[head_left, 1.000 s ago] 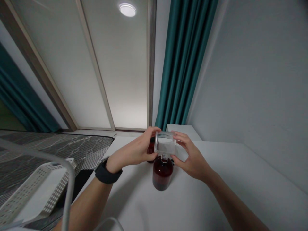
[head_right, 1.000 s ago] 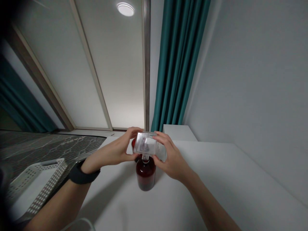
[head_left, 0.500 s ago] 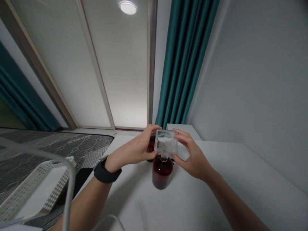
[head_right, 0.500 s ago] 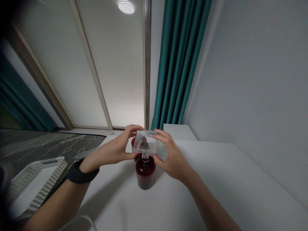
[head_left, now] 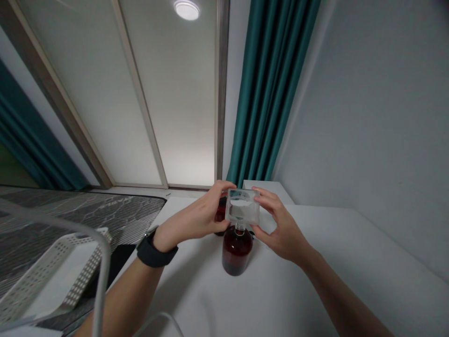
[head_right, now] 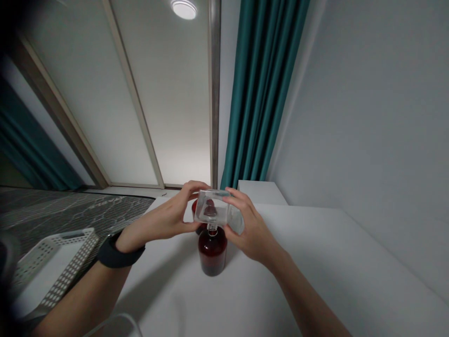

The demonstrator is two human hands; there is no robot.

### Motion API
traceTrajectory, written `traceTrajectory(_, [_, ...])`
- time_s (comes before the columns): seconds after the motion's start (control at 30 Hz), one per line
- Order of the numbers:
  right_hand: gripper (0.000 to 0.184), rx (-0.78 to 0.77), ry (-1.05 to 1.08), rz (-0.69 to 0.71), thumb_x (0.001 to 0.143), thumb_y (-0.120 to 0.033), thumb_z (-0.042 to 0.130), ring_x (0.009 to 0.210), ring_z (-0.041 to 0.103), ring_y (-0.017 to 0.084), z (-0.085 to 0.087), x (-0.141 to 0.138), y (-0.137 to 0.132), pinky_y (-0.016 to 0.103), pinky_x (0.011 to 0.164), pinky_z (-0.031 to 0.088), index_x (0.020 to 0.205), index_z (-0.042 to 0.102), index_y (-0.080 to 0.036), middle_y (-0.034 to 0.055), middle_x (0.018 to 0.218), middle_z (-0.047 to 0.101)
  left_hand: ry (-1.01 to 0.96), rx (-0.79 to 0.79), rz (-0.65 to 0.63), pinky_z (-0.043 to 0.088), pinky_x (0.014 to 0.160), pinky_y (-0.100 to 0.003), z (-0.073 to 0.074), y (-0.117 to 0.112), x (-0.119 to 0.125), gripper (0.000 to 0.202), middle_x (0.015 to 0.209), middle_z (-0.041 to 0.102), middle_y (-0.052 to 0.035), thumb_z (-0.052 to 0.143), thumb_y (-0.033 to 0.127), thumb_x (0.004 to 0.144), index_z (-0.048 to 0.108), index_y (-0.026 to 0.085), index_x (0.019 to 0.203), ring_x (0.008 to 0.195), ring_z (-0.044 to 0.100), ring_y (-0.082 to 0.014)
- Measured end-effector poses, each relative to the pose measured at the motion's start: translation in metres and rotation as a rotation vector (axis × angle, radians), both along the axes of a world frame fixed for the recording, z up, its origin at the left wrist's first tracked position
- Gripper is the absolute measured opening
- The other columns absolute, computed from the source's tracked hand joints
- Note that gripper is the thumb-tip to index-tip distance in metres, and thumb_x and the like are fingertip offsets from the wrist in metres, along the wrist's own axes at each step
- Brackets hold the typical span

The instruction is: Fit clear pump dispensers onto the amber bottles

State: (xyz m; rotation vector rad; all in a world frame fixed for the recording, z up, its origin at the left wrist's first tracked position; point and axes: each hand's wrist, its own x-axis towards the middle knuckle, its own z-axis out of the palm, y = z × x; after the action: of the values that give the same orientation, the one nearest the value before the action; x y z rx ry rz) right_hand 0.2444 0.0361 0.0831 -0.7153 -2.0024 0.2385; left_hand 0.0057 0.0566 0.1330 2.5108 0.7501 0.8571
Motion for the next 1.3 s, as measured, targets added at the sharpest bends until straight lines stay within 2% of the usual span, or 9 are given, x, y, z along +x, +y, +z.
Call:
traceTrajectory(0.23, [0.065, 0.016, 0.005, 0.008, 0.082, -0.004, 0.06, 0.142, 0.041, 0.029, -0.0018, 0.0004, 0.0, 0.061, 0.114, 0.041, 0.137, 0.04, -0.032, 0.0109, 0.149, 0.041, 0.02, 0.065, -0.008, 0.052, 0.105, -0.051, 0.0018, -0.001, 0.0027, 0.064, 0.131, 0.044, -0.0116, 0.066, 0.01, 0.08, 0.031, 0.023, 0.132, 0.119, 0.056, -0.0287])
traceTrajectory(0.5, [0.065, 0.018, 0.0, 0.004, 0.082, -0.004, 0.061, 0.142, 0.041, 0.03, 0.0, 0.0006, -0.0002, 0.061, 0.112, 0.042, 0.136, 0.04, -0.033, 0.0115, 0.149, 0.041, 0.005, 0.064, -0.009, 0.053, 0.102, -0.052, 0.0035, -0.0031, 0.0031, 0.062, 0.131, 0.045, -0.0125, 0.067, 0.013, 0.081, 0.033, 0.023, 0.131, 0.116, 0.057, -0.0291])
traceTrajectory(0.83, [0.066, 0.055, -0.015, -0.005, 0.081, -0.004, 0.061, 0.141, 0.042, 0.029, 0.0012, -0.0003, -0.0002, 0.061, 0.112, 0.042, 0.135, 0.039, -0.034, 0.0113, 0.148, 0.042, 0.004, 0.112, -0.007, 0.052, 0.102, -0.05, 0.0045, -0.0039, 0.0039, 0.06, 0.128, 0.048, -0.0114, 0.067, 0.013, 0.081, 0.034, 0.024, 0.13, 0.115, 0.056, -0.0283])
traceTrajectory(1.07, [0.063, 0.07, -0.011, -0.01, 0.083, -0.006, 0.061, 0.141, 0.043, 0.029, 0.0026, -0.0013, -0.0009, 0.06, 0.112, 0.043, 0.135, 0.039, -0.033, 0.0111, 0.148, 0.043, 0.012, 0.124, -0.016, 0.049, 0.106, -0.051, 0.0074, -0.0064, 0.0024, 0.059, 0.13, 0.047, -0.0122, 0.065, 0.012, 0.083, 0.033, 0.024, 0.131, 0.12, 0.054, -0.0288])
traceTrajectory(1.3, [0.062, 0.094, -0.022, -0.022, 0.082, -0.005, 0.062, 0.14, 0.044, 0.03, 0.0045, -0.0017, -0.0013, 0.059, 0.11, 0.045, 0.133, 0.039, -0.034, 0.0112, 0.147, 0.045, 0.014, 0.162, -0.021, 0.051, 0.102, -0.049, 0.0078, -0.0072, 0.0023, 0.062, 0.13, 0.047, -0.0121, 0.064, 0.01, 0.082, 0.031, 0.025, 0.132, 0.118, 0.054, -0.0283])
